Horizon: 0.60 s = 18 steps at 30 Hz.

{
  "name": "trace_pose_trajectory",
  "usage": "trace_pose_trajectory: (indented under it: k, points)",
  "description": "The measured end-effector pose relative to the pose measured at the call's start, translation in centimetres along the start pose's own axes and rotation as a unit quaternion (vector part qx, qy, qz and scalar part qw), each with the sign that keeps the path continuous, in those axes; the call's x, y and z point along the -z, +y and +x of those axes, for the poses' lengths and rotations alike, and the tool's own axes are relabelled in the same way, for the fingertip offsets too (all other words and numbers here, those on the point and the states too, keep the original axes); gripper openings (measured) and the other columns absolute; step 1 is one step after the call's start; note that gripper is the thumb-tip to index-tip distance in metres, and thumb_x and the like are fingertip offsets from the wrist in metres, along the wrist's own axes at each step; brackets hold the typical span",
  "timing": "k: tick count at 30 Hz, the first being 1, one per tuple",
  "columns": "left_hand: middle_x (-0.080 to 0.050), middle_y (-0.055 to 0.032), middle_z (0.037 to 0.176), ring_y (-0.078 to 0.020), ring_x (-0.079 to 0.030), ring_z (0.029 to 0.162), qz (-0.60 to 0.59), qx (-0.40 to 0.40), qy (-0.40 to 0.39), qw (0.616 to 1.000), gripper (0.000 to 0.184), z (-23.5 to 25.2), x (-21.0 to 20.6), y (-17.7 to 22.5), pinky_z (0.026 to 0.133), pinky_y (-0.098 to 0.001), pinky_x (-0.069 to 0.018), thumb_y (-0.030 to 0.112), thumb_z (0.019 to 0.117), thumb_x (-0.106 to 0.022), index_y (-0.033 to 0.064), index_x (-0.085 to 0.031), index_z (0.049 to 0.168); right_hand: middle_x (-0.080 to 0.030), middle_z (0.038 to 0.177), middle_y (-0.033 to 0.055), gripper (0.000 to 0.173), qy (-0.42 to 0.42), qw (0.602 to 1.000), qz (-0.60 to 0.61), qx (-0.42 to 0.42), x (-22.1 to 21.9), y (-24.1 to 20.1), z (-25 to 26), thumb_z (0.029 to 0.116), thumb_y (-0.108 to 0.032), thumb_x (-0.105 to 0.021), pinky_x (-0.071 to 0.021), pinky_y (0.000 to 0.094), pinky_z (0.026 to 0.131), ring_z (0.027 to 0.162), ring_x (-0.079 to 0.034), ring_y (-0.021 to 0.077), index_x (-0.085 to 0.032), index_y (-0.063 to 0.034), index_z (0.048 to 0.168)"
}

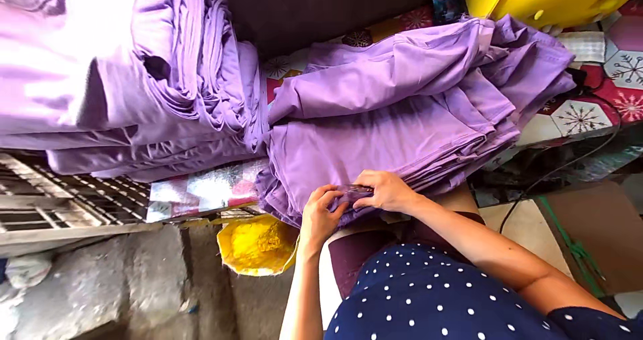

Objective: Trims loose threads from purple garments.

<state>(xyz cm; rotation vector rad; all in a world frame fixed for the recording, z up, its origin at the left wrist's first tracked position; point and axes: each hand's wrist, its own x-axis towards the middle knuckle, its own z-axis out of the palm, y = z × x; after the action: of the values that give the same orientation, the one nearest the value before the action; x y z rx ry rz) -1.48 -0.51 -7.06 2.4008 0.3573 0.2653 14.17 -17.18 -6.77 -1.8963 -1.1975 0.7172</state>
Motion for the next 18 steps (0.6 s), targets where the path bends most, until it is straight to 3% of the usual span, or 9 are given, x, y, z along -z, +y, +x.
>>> trace_pose_trajectory:
  k: [5,10,12,14,15,16,17,18]
  points:
    - [-0.075,-0.0143,0.111,-0.0275,-0.071,0.106,0.008,0.019,0.053,0.998,0.014,0.2,-0.7,0.3,0.094,-0.0443,-0.0557,0.010,0.0905,-0.068,0.0030,-0.079,0.096,-0.070,0.123,0.0107,0.035,-0.016,0.998,-0.052,-0.019,-2.2,-0.8,1.4,0.0953,-0.033,-0.070,-0.0540,0.0532,0.087,0.105,-0.070,0.0286,-0.073,-0.0068,0.118]
    - [-0.076,-0.0113,0.101,-0.0258,-0.072,0.098,0.035,-0.056,0.149,0.987,0.013,-0.2,-1.9,0.7,0.091,-0.0412,-0.0555,0.009,0.0925,-0.066,0.0026,-0.077,0.092,-0.073,0.119,0.0105,0.026,0.021,0.998,-0.057,0.000,-2.1,-1.0,1.5,0.0982,-0.024,-0.062,-0.0552,0.0533,0.085,0.103,-0.071,0.0285,-0.075,-0.0063,0.113]
    - [-0.073,-0.0169,0.105,-0.0359,-0.068,0.103,0.096,-0.025,0.194,0.976,0.010,-0.7,-1.6,0.9,0.092,-0.0521,-0.0516,0.005,0.0860,-0.069,0.0031,-0.076,0.092,-0.074,0.114,0.0113,0.024,0.025,0.999,-0.022,-0.001,-1.1,-1.2,1.6,0.1008,-0.019,-0.060,-0.0554,0.0528,0.088,0.102,-0.072,0.0273,-0.076,-0.0046,0.110]
    - [-0.065,-0.0294,0.115,-0.0498,-0.059,0.114,0.113,0.048,0.237,0.964,0.027,-1.0,-0.1,0.7,0.097,-0.0622,-0.0465,-0.007,0.0719,-0.070,-0.0041,-0.071,0.098,-0.073,0.097,0.0130,0.022,0.036,0.997,0.060,-0.022,1.3,-1.7,1.9,0.1039,-0.016,-0.057,-0.0560,0.0487,0.084,0.089,-0.070,0.0239,-0.074,-0.0013,0.109]
    - [-0.064,-0.0298,0.116,-0.0468,-0.059,0.115,0.080,0.076,0.262,0.959,0.033,-1.2,0.7,0.2,0.098,-0.0588,-0.0478,-0.012,0.0687,-0.067,-0.0082,-0.068,0.102,-0.070,0.086,0.0102,0.020,0.059,0.993,0.102,-0.026,2.7,-1.7,2.0,0.1044,-0.014,-0.056,-0.0554,0.0421,0.075,0.077,-0.066,0.0184,-0.071,-0.0014,0.105]
    - [-0.066,-0.0241,0.113,-0.0357,-0.064,0.111,0.009,0.100,0.277,0.956,0.036,-1.3,1.6,-0.3,0.095,-0.0491,-0.0531,-0.015,0.0700,-0.066,-0.0110,-0.065,0.106,-0.064,0.077,0.0053,0.019,0.082,0.985,0.148,-0.033,4.0,-1.6,2.3,0.1054,-0.015,-0.055,-0.0515,0.0339,0.065,0.066,-0.059,0.0118,-0.069,-0.0028,0.102]
    - [-0.070,-0.0121,0.102,-0.0195,-0.069,0.099,-0.105,0.122,0.270,0.949,0.036,-1.3,2.3,-0.7,0.087,-0.0367,-0.0580,-0.015,0.0744,-0.065,-0.0080,-0.060,0.109,-0.060,0.070,0.0005,0.020,0.105,0.975,0.188,-0.045,5.2,-1.3,2.8,0.1057,-0.017,-0.054,-0.0476,0.0267,0.057,0.058,-0.054,0.0059,-0.067,-0.0051,0.097]
    - [-0.071,-0.0020,0.092,-0.0095,-0.071,0.088,-0.239,0.154,0.227,0.931,0.032,-1.1,3.1,-0.8,0.081,-0.0296,-0.0604,-0.014,0.0812,-0.065,-0.0011,-0.055,0.109,-0.057,0.068,-0.0030,0.021,0.118,0.965,0.223,-0.075,6.6,-1.4,3.4,0.1062,-0.018,-0.053,-0.0447,0.0229,0.055,0.056,-0.050,0.0023,-0.065,-0.0048,0.094]
